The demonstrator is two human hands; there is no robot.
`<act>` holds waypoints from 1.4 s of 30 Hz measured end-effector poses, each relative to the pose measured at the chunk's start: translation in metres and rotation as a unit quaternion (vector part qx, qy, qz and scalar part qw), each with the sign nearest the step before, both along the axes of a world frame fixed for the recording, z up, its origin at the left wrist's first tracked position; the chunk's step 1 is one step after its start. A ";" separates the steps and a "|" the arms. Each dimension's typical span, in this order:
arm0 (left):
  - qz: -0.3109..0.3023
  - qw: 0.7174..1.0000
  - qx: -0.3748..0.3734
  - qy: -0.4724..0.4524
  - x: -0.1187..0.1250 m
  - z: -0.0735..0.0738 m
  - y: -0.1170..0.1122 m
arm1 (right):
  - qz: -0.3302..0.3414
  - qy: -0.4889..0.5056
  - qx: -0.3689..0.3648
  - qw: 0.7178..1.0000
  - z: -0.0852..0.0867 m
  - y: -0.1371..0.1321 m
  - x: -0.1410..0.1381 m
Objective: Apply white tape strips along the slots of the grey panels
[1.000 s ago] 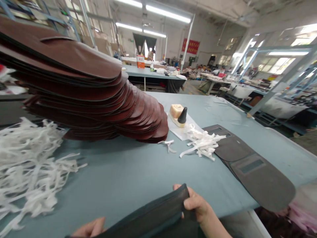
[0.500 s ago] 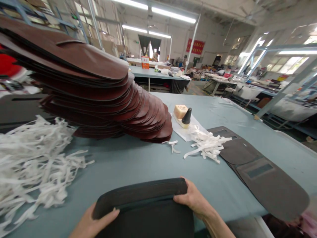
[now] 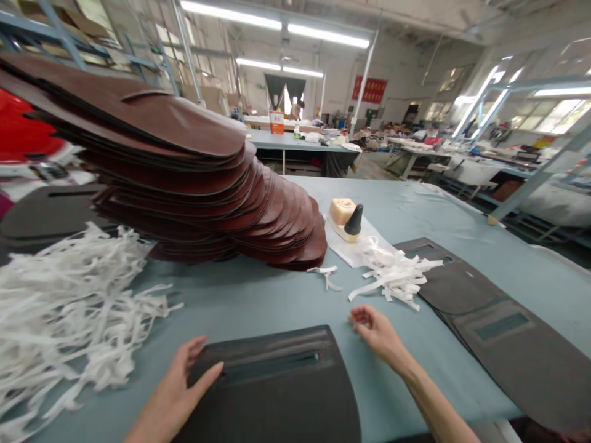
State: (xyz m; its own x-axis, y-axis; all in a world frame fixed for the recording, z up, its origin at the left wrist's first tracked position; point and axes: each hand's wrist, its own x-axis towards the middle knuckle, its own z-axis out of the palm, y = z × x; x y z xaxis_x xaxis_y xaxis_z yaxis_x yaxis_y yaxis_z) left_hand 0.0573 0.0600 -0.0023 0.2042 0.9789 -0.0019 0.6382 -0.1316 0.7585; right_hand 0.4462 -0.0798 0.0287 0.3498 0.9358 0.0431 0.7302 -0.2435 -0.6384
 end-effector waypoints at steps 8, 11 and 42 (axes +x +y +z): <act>-0.266 0.954 0.101 -0.092 0.155 0.049 -0.030 | -0.035 -0.258 0.029 0.965 -0.009 0.026 0.064; -0.322 0.929 0.012 -0.183 0.229 0.053 -0.051 | -0.028 -0.315 0.047 0.948 -0.012 0.013 0.054; -0.276 0.918 -0.216 -0.186 0.251 0.046 -0.084 | -0.055 -0.401 0.104 0.909 -0.021 -0.020 0.096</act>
